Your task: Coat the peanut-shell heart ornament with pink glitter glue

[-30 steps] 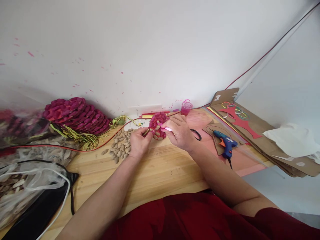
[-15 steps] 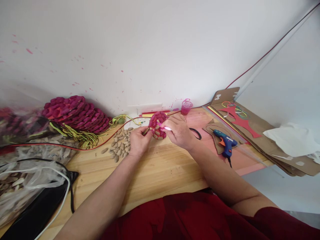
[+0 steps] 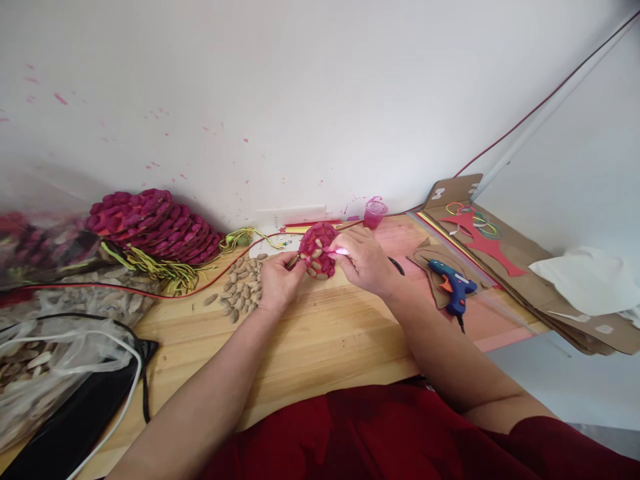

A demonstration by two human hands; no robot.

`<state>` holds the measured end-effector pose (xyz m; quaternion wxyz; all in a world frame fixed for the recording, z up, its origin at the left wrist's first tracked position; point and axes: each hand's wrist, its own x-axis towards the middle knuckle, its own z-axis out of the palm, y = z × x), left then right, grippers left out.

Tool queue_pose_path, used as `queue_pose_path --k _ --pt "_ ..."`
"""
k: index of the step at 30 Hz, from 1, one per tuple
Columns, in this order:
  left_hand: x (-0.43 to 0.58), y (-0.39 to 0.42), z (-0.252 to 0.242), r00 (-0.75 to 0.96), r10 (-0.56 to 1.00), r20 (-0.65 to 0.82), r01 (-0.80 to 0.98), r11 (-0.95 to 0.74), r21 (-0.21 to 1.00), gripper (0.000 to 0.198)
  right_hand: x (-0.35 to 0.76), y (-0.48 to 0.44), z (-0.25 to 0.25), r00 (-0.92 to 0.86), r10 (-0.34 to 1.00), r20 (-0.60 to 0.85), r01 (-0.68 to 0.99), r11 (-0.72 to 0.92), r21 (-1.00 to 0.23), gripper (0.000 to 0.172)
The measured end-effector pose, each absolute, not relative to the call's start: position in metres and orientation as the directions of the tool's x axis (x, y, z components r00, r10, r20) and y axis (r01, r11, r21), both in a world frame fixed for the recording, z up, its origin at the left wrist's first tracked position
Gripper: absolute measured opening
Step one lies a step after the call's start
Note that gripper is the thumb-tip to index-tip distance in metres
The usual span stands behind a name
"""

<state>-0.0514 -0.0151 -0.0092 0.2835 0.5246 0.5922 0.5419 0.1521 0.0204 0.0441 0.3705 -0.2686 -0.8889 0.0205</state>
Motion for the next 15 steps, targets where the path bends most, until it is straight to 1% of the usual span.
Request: queue_pose_path --k 2,7,15 --pt "-0.0518 -0.0153 -0.0090 -0.292 0.929 0.228 0.309 -0.134 0.941 0.025 0.1527 0.0209 0.0442 -0.570 0.495 0.656 0.460 0.854 -0.245 0.011" --pt "-0.0513 -0.0164 -0.0079 -0.276 0.926 0.259 0.326 -0.164 0.931 0.027 0.1509 0.0203 0.0444 -0.584 0.443 0.680 0.398 0.887 -0.236 0.008" --pt "-0.0496 -0.0172 -0.0077 -0.278 0.926 0.254 0.313 -0.163 0.936 0.025 0.1527 0.0201 0.0460 -0.572 0.439 0.693 0.394 0.888 -0.237 0.008"
